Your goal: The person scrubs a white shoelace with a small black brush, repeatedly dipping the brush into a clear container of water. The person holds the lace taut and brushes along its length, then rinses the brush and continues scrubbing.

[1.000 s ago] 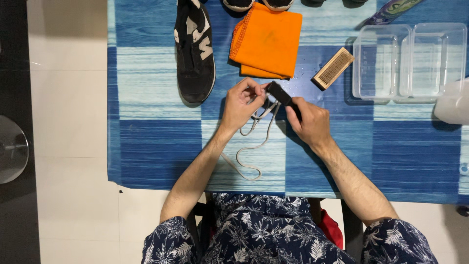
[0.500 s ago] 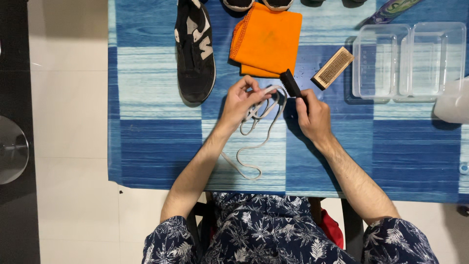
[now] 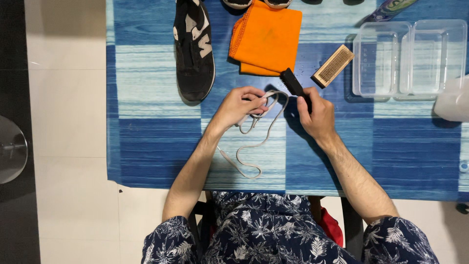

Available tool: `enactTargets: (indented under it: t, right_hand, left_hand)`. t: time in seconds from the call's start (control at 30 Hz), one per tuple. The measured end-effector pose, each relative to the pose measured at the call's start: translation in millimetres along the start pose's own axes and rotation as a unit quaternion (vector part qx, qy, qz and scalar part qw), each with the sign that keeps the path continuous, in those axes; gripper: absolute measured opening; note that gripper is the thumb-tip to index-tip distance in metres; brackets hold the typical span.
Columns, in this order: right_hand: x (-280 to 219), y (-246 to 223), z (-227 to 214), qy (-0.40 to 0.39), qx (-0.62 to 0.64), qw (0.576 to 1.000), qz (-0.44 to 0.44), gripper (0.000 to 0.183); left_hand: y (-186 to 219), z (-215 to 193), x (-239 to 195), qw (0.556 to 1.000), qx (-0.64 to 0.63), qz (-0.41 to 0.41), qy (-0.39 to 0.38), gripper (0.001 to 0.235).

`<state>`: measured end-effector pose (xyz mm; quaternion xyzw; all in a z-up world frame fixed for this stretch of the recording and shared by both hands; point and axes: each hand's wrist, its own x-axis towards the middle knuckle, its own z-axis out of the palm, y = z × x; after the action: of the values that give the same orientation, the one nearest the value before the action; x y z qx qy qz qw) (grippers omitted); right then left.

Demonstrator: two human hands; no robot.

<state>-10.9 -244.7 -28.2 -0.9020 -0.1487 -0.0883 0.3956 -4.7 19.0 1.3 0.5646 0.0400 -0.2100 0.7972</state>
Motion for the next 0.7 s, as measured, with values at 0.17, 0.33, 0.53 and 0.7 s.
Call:
enactTargets:
  t: [0.17,0.33,0.53,0.7]
  right_hand:
    - [-3.8,9.5,4.0,0.002,-0.009,1.0,-0.012,0.014]
    - [-6.9,5.3,5.2,0.001,-0.04,0.997,-0.072,0.013]
    - [-5.2,0.8,7.8,-0.004,-0.068,0.993,-0.092,0.019]
    - [-2.6,-3.0,2.5,0.021,-0.094,0.991,-0.09,0.016]
  left_hand:
    - [9.4,5.4,0.4,0.999,0.021,0.043,-0.011,0.026]
    - [-14.3,-1.6,14.2,0.993,0.006,0.111,-0.034,0.026]
    - [-8.1,3.5,10.6,0.99,0.005,0.133,-0.039,0.033]
    - [-0.5,10.0,6.2,0.989,0.001,0.142,-0.029,0.033]
